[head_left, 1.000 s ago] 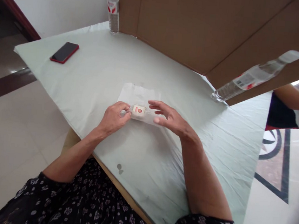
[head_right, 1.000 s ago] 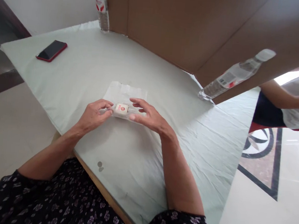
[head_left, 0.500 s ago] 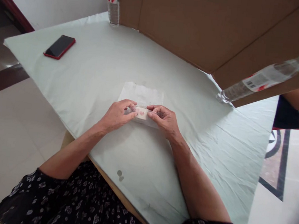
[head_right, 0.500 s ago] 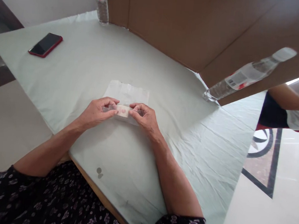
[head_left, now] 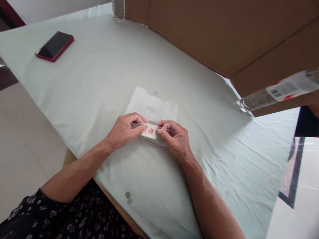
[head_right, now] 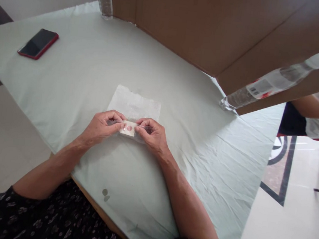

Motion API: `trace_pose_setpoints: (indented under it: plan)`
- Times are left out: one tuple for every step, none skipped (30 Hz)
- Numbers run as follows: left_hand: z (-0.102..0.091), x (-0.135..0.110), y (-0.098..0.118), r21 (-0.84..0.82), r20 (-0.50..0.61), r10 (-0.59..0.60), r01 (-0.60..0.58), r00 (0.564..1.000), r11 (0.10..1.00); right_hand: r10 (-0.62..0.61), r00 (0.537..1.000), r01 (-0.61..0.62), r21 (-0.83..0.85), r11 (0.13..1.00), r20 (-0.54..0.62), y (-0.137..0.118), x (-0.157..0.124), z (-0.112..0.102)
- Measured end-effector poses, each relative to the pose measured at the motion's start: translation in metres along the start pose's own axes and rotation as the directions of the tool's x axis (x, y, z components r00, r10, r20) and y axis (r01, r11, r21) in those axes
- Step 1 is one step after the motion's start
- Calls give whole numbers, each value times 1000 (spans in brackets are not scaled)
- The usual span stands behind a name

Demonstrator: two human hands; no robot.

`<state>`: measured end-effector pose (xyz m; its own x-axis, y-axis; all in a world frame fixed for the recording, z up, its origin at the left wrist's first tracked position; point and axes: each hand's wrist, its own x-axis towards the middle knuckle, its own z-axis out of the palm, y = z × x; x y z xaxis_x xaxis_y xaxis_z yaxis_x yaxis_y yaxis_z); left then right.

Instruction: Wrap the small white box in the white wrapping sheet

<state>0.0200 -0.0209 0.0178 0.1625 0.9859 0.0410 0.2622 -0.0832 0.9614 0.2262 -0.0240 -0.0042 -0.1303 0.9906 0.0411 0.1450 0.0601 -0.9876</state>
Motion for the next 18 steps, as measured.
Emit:
trace_pose_setpoints:
  plan:
    - [-1,0,0,11,9,8,-8,1000,1000,-3,1000,3,7,1000,10,1,0,-1]
    - [-1,-1,1,25,17,17,-17,1000,1000,-7,1000,6,15,1000,16,2,0,-2]
    - [-2,-1,2,40,24,26,-27,999,999,-8,1000,7,21,1000,24,3,0,-2]
    - [-2,-2,2,54,29,36,-38,999,998,-7,1000,6,27,1000,30,4,0,-3]
    - [-2,-2,3,66,35,45,-47,998,997,-5,999,4,31,999,37,5,-1,-4]
    - [-3,-3,3,78,42,51,-54,998,996,-1,999,-1,33,999,45,5,-1,-5]
    - [-3,-4,3,90,50,53,-58,997,994,4,999,-6,33,999,53,5,-1,-6]
    - [-3,-4,3,103,57,57,-62,997,993,9,998,-11,30,999,60,5,-1,-6]
    - [-3,-5,3,115,65,63,-70,996,991,14,998,-16,25,1000,65,5,-1,-6]
    - [-3,-5,2,126,70,71,-79,995,989,19,998,-20,18,1000,67,5,-1,-7]
    - [-3,-5,2,135,73,79,-88,994,987,25,997,-26,11,1000,67,5,-1,-7]
    - [-4,-5,1,141,74,88,-97,993,985,30,998,-31,4,1000,63,5,-1,-7]
    - [-4,-5,1,145,75,92,-103,993,984,36,998,-36,-1,999,60,4,-1,-7]
    - [-4,-5,1,148,76,93,-103,993,984,39,998,-39,-4,999,58,4,-1,-7]
    - [-3,-5,1,152,78,90,-101,993,983,41,997,-40,-6,999,59,3,-1,-7]
    - [-3,-5,1,157,81,87,-99,993,983,40,997,-39,-6,999,62,3,-1,-7]
    - [-3,-5,2,165,83,83,-96,993,982,38,997,-38,-5,999,67,2,-1,-7]
    - [-4,-5,2,176,85,79,-93,993,980,37,997,-37,-5,999,71,2,-1,-8]
